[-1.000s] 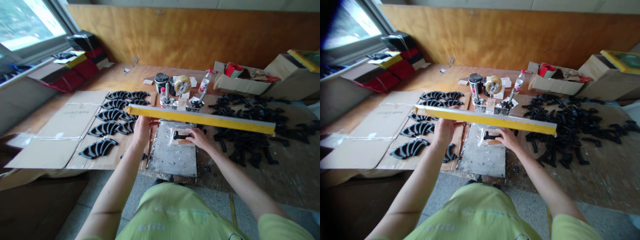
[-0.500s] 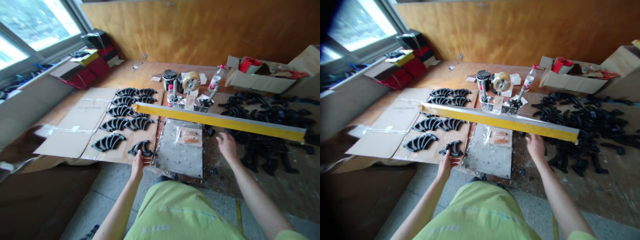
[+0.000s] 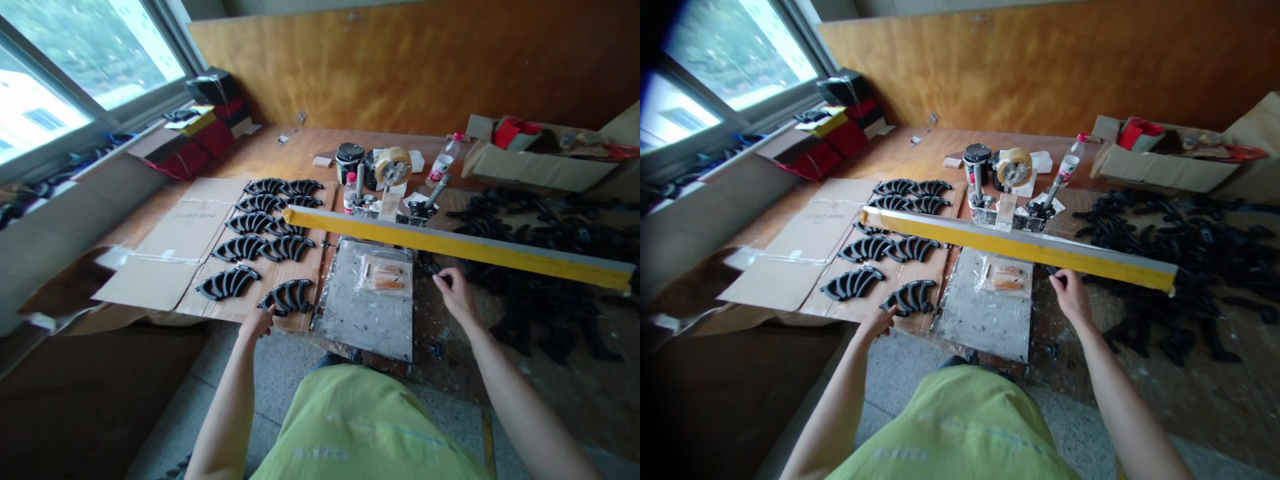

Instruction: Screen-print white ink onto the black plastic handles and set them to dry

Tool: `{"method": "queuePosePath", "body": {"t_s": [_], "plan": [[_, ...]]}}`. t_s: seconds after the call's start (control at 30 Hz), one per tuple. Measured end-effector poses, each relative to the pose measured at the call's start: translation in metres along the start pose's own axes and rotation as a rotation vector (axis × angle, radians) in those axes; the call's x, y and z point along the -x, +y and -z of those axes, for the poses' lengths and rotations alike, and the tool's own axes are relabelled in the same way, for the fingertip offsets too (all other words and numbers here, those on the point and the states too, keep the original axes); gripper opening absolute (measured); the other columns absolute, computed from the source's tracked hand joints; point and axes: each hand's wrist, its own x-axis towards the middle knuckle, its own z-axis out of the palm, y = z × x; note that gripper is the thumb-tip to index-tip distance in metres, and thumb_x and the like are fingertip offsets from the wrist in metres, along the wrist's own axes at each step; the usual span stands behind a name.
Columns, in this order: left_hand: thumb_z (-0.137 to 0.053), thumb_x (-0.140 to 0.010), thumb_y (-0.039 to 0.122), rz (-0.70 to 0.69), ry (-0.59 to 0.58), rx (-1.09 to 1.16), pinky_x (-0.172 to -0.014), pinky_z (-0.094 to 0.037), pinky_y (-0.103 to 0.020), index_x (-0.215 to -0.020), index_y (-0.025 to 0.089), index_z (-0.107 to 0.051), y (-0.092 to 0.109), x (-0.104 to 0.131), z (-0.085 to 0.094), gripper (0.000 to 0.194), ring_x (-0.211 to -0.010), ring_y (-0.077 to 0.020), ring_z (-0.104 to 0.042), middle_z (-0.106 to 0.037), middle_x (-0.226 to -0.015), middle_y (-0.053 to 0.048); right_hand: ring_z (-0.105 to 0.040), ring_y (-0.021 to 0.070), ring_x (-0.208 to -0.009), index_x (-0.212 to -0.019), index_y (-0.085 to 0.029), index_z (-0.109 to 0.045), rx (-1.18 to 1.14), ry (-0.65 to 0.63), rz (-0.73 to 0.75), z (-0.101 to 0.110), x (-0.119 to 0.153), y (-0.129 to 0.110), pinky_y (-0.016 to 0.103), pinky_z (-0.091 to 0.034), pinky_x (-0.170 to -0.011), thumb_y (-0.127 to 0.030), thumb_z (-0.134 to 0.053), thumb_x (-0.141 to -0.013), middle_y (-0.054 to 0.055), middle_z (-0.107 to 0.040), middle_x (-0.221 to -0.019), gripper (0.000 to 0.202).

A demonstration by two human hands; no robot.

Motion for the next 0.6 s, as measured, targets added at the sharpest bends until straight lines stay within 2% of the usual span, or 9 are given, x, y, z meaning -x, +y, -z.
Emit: {"method": "queuePosePath", "body": {"t_s": [0.1, 0.2, 0.3, 0.4, 0.43, 0.47, 0.53, 0.57, 0.6], "plan": [[-0.047, -0.081, 0.058, -0.113, 0.009, -0.032, -0.044, -0.038, -0.027, -0.067, 0.017, -0.062, 0.042, 0.007, 0.024, 0.045, -0.041, -0.0196, -0.054, -0.059, -0.046, -0.007, -0.059, 0.0243, -0.1, -0.106, -0.021, -0.061, -0.035, -0.155, 0.333, -0.028, -0.003, -0.055, 0.042, -0.047, -0.091, -0.026, -0.051, -0.086, 0.009, -0.066, -0.107, 0.023], [-0.042, -0.083, 0.063, -0.479, 0.076, 0.261, -0.042, -0.037, -0.022, -0.089, 0.019, -0.062, 0.107, 0.035, 0.041, 0.049, -0.043, -0.0141, -0.052, -0.064, -0.059, -0.003, -0.055, 0.0234, -0.104, -0.112, -0.022, -0.064, 0.023, -0.319, 0.551, -0.051, 0.0, -0.083, 0.042, -0.047, -0.093, -0.012, -0.046, -0.088, 0.008, -0.067, -0.107, 0.031], [-0.043, -0.085, 0.061, -0.811, 0.086, 0.667, -0.04, -0.032, -0.019, -0.098, 0.017, -0.061, 0.172, 0.077, 0.049, 0.049, -0.039, -0.0094, -0.044, -0.061, -0.058, -0.001, -0.053, 0.0241, -0.107, -0.116, -0.018, -0.065, 0.137, -0.36, 0.628, -0.062, 0.004, -0.091, 0.042, -0.046, -0.095, -0.01, -0.047, -0.089, 0.01, -0.066, -0.111, 0.033], [-0.038, -0.088, 0.06, -0.95, -0.023, 0.869, -0.039, -0.03, -0.02, -0.095, 0.015, -0.063, 0.215, 0.113, 0.048, 0.052, -0.037, -0.0084, -0.039, -0.057, -0.053, 0.0, -0.053, 0.0268, -0.113, -0.121, -0.017, -0.064, 0.21, -0.414, 0.588, -0.06, 0.007, -0.097, 0.048, -0.044, -0.1, -0.014, -0.053, -0.088, 0.013, -0.064, -0.117, 0.034], [-0.037, -0.089, 0.06, -0.959, -0.053, 0.894, -0.039, -0.03, -0.02, -0.095, 0.014, -0.064, 0.221, 0.121, 0.046, 0.054, -0.037, -0.0085, -0.038, -0.055, -0.051, 0.0, -0.053, 0.0265, -0.116, -0.122, -0.018, -0.063, 0.11, -0.466, 0.499, -0.056, 0.007, -0.098, 0.048, -0.043, -0.102, -0.014, -0.057, -0.087, 0.012, -0.064, -0.119, 0.036], [-0.037, -0.089, 0.061, -0.954, -0.068, 0.912, -0.039, -0.03, -0.02, -0.096, 0.014, -0.065, 0.223, 0.127, 0.043, 0.055, -0.037, -0.0087, -0.039, -0.054, -0.05, 0.0, -0.055, 0.0248, -0.116, -0.119, -0.019, -0.065, -0.111, -0.536, 0.317, -0.05, 0.006, -0.097, 0.046, -0.043, -0.103, -0.011, -0.06, -0.084, 0.011, -0.066, -0.118, 0.036], [-0.039, -0.087, 0.064, -0.918, -0.083, 0.949, -0.042, -0.035, -0.021, -0.099, 0.014, -0.066, 0.217, 0.134, 0.038, 0.058, -0.041, -0.0097, -0.045, -0.058, -0.056, -0.001, -0.063, 0.0191, -0.107, -0.104, -0.014, -0.069, -0.83, -0.664, -0.269, -0.033, 0.0, -0.093, 0.039, -0.048, -0.099, -0.005, -0.058, -0.083, 0.006, -0.072, -0.105, 0.026], [-0.04, -0.086, 0.065, -0.89, -0.097, 0.96, -0.046, -0.039, -0.021, -0.1, 0.014, -0.067, 0.208, 0.135, 0.035, 0.06, -0.047, -0.0108, -0.05, -0.062, -0.062, -0.003, -0.067, 0.0169, -0.098, -0.093, -0.008, -0.07, -1.18, -0.648, -0.574, -0.022, -0.006, -0.089, 0.035, -0.051, -0.093, -0.005, -0.051, -0.085, 0.004, -0.074, -0.095, 0.021], [-0.043, -0.084, 0.067, -0.855, -0.115, 0.951, -0.05, -0.042, -0.022, -0.1, 0.014, -0.068, 0.198, 0.134, 0.031, 0.061, -0.053, -0.0122, -0.054, -0.065, -0.069, -0.004, -0.068, 0.0152, -0.089, -0.082, -0.005, -0.069, -1.327, -0.575, -0.753, -0.01, -0.014, -0.085, 0.031, -0.053, -0.087, -0.007, -0.042, -0.088, 0.001, -0.075, -0.085, 0.028]]}}
